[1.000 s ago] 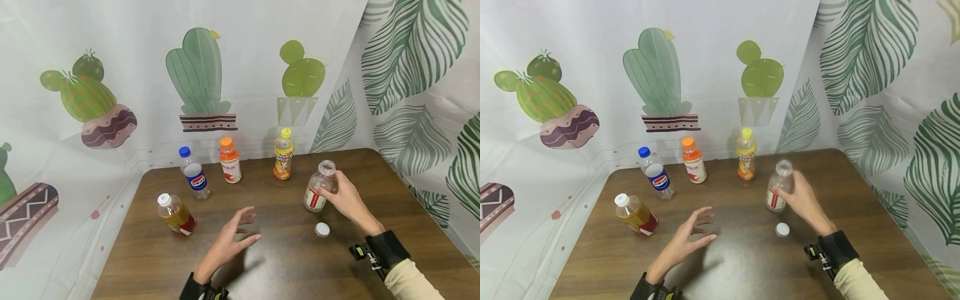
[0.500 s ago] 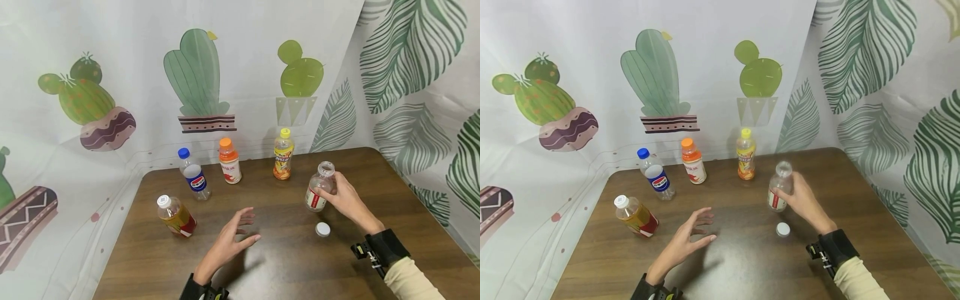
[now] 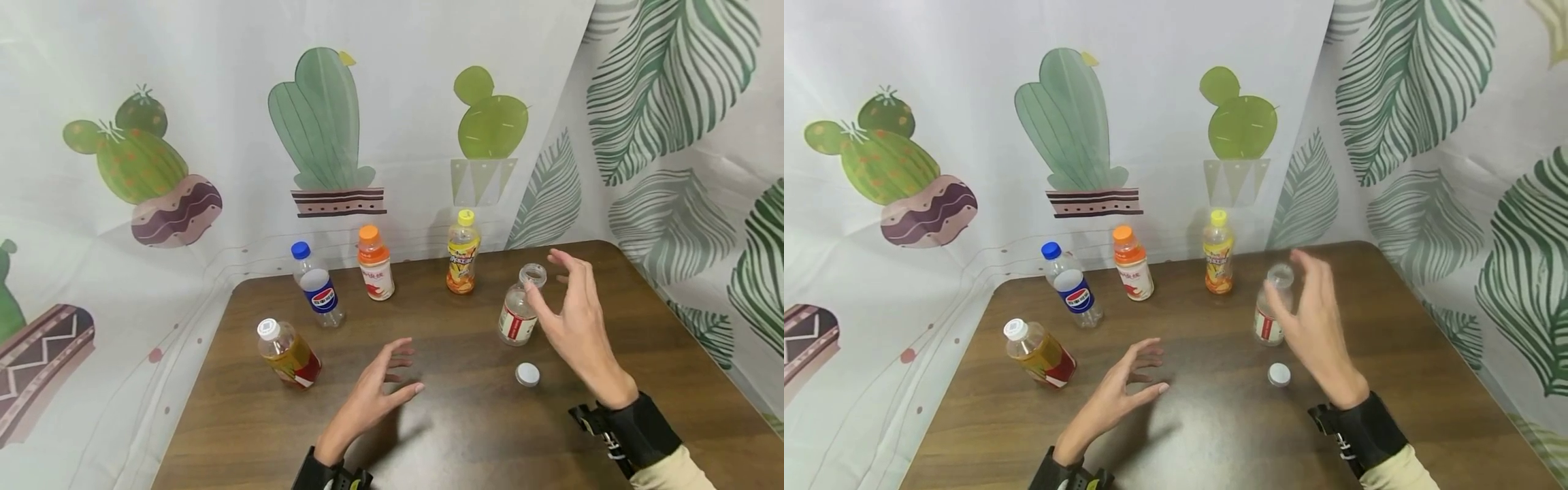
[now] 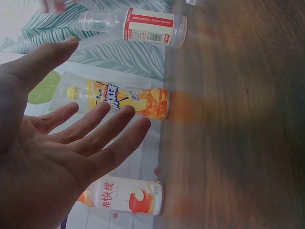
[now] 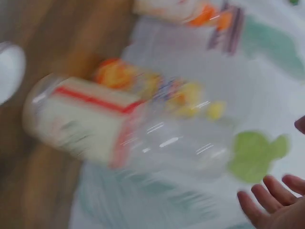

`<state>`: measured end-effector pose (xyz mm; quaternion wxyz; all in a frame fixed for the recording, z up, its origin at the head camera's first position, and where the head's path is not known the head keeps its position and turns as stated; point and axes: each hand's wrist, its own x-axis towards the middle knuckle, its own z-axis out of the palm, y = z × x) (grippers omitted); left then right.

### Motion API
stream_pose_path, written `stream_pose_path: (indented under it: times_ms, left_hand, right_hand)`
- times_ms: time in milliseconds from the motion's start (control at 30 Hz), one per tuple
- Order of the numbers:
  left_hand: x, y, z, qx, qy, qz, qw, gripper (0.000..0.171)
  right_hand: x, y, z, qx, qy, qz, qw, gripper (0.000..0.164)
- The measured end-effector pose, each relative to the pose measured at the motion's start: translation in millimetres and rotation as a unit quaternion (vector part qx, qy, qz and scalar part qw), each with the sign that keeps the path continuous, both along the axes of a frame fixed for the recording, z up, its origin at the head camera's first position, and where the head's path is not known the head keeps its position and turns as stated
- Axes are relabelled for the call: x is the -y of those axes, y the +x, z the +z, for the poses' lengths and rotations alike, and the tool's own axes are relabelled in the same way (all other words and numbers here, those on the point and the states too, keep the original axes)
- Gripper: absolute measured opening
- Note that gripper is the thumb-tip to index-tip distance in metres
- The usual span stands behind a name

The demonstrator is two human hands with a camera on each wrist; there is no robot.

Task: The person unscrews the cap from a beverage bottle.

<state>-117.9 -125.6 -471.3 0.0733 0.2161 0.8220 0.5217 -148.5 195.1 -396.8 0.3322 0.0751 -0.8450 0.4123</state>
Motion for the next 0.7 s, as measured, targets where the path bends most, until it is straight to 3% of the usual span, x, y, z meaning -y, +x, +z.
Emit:
stream_pose_path:
  times_ms: [133,267,500,700]
  left_hand:
    - [2,-0.2,1.6,-0.001,-0.001,0.007,1.0,0.07]
    - [5,1.9,3.0,0.004,-0.008,0.011,0.9999,0.07]
    - [7,4.7,3.2,0.012,-0.007,0.011,0.9998,0.069]
    - [10,3.2,0.4,0.01,-0.005,0.01,0.9999,0.067]
  right_hand:
    - [31,1.6,23.5,0.016,-0.039,0.047,0.998,0.059]
    - [61,-15.7,28.6,0.067,-0.064,0.068,0.993,0.07]
    - [89,-68.0,15.7,0.203,-0.036,-0.011,0.979,0.086]
    - [95,-111.5,0.0,0.246,-0.053,-0.046,0.967,0.099]
